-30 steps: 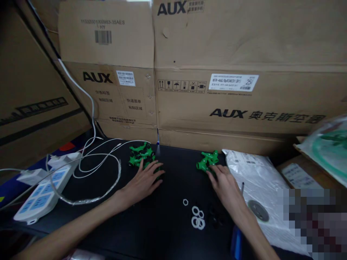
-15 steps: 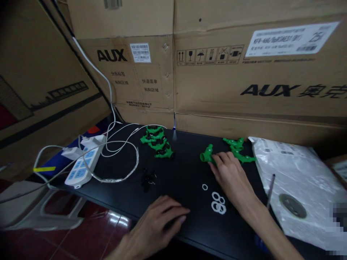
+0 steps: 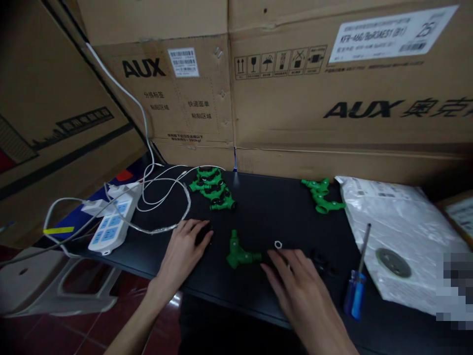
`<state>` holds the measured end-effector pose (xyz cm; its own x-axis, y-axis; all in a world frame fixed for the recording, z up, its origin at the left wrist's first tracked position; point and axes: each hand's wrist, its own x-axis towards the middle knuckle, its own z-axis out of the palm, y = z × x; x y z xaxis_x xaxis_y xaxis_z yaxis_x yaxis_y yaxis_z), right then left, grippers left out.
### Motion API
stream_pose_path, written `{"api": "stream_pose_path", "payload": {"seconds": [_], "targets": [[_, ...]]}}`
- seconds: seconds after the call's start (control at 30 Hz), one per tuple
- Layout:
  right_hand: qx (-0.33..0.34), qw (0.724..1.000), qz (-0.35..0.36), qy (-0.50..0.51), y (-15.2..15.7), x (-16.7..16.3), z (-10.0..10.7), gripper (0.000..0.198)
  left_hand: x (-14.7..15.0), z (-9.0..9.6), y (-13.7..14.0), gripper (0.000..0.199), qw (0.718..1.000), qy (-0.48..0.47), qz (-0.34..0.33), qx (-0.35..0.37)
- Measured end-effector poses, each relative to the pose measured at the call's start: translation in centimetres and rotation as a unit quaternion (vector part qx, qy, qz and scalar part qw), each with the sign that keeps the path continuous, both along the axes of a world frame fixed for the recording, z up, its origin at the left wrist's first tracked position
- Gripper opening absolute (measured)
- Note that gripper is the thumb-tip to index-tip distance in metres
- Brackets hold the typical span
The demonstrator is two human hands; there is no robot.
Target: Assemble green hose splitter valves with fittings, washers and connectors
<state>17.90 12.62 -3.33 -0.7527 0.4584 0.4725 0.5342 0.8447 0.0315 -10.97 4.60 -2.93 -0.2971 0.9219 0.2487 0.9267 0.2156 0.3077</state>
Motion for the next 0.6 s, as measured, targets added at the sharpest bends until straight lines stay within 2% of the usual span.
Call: {"api": "stream_pose_path", "payload": {"seconds": [0.07,0.13,0.2,0.27,0.37,0.47,0.6], "targets": [[0.022,0.999,-0.032,-0.003,-0.6,3.6,-0.5,0.051,-0.2,-0.1,0.4,0.024,1.0,0.005,0.0,-0.006],[-0.01,0.994,-0.113,-0.001,-1.7,6.6,-1.1,0.054,-0.5,-0.1,0.7,0.023,1.0,-0.001,-0.01,-0.005],[-0.063,0.973,-0.22,0.006,-3.1,8.2,-1.6,0.054,-0.8,0.2,0.8,0.024,1.0,-0.02,-0.023,0.006],[-0.109,0.943,-0.313,0.017,-4.3,8.4,-1.7,0.06,-0.7,0.8,0.9,0.027,0.998,-0.053,-0.029,0.03],[-0.15,0.903,-0.401,0.041,-4.9,7.4,-1.1,0.067,0.0,1.9,1.0,0.034,0.989,-0.126,-0.042,0.064],[-0.166,0.872,-0.456,0.061,-4.6,6.9,-0.5,0.065,1.3,2.3,0.7,0.039,0.978,-0.192,-0.051,0.054],[-0.162,0.849,-0.501,0.047,-4.2,7.7,-0.6,0.061,3.4,1.5,-0.4,0.034,0.952,-0.292,-0.056,0.065]]}}
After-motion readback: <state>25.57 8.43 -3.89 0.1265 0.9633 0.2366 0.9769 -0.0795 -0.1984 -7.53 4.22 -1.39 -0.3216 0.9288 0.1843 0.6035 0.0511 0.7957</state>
